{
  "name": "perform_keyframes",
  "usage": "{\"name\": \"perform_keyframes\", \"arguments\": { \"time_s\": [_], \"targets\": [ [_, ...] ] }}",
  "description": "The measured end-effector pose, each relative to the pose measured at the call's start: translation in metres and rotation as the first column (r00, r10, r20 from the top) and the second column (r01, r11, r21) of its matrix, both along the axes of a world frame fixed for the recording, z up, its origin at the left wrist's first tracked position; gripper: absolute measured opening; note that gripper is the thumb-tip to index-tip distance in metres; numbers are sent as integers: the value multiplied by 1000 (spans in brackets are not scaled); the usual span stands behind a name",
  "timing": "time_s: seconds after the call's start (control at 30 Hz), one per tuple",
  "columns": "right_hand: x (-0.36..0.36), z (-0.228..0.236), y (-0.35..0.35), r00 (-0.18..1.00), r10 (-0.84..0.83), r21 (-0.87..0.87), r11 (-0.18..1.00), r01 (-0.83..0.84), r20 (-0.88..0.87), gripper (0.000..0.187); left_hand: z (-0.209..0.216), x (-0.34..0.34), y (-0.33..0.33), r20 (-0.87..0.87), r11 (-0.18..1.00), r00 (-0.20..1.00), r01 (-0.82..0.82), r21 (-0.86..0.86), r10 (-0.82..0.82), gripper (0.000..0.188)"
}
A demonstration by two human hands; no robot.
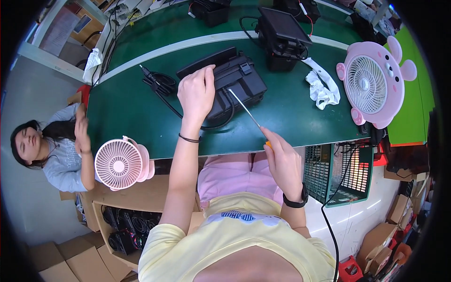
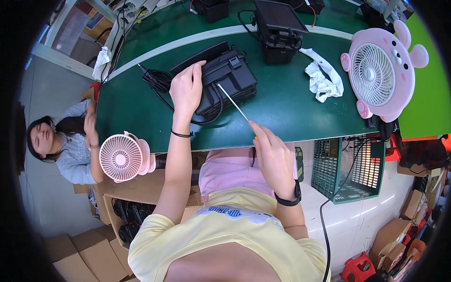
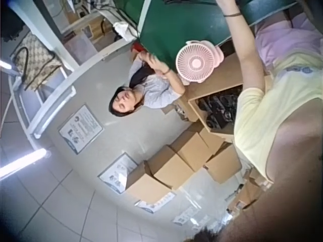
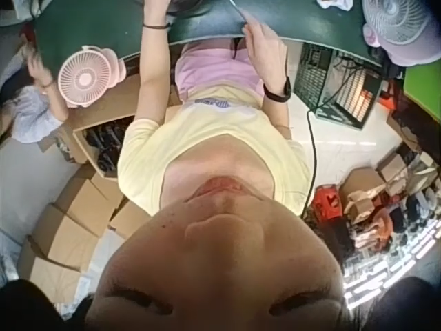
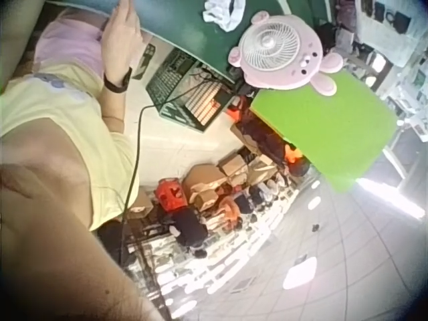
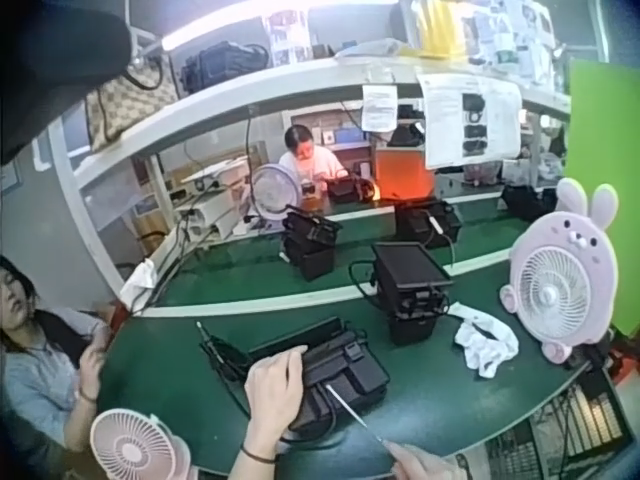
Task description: Assembling and inspecting battery boxes and solar panel components for lights.
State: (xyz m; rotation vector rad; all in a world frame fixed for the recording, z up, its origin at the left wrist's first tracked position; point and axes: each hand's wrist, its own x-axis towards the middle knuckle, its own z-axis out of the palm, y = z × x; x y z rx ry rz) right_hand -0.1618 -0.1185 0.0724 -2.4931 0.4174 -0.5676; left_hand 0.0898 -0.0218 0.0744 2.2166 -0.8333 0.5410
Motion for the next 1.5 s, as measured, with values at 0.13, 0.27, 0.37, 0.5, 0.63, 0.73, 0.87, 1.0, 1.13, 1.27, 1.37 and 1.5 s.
{"name": "perform_keyframes", "arguments": {
  "time_s": [0.13,0.27,0.37,0.5,0.63,0.73,0.87,1.0,1.13,1.27,1.37,1.5],
  "targets": [
    [10,0,3,1000,7,-42,999,-6,19,44,-3,2,1,28,1000,1000,15,-11,-14,28],
    [10,-1,9,1000,2,-1,1000,-2,-12,44,-5,2,0,15,998,999,31,-49,-30,26],
    [12,-3,13,998,12,131,991,-3,-69,45,-5,3,2,-6,998,999,35,-60,-35,25],
    [12,-7,-4,983,184,813,575,-92,-19,47,2,-2,3,-80,999,997,-5,-46,2,25],
    [6,-4,4,988,152,754,653,-73,-36,47,4,-6,1,-127,996,989,-83,-28,78,26],
    [2,4,12,982,183,409,894,-185,45,46,2,-6,1,-127,997,990,-74,-37,69,26],
    [9,7,27,995,101,75,992,-99,-22,50,0,-6,3,-78,996,994,-79,-49,75,26],
    [10,6,33,994,19,-207,977,-41,-109,63,-1,-6,2,-62,996,996,-71,-58,67,27],
    [10,8,33,994,9,-270,962,-39,-109,67,-1,-7,2,-47,996,996,-72,-54,69,27],
    [9,-8,37,997,9,-180,983,-23,-81,66,-1,-8,2,-60,996,996,-62,-66,59,27],
    [10,-11,40,997,13,-129,991,-22,-74,64,-4,-8,3,-42,996,997,-61,-70,58,27],
    [11,-15,37,1000,-9,-211,977,7,-8,58,-3,-8,3,-3,995,998,-62,-72,62,26]
  ]
}}
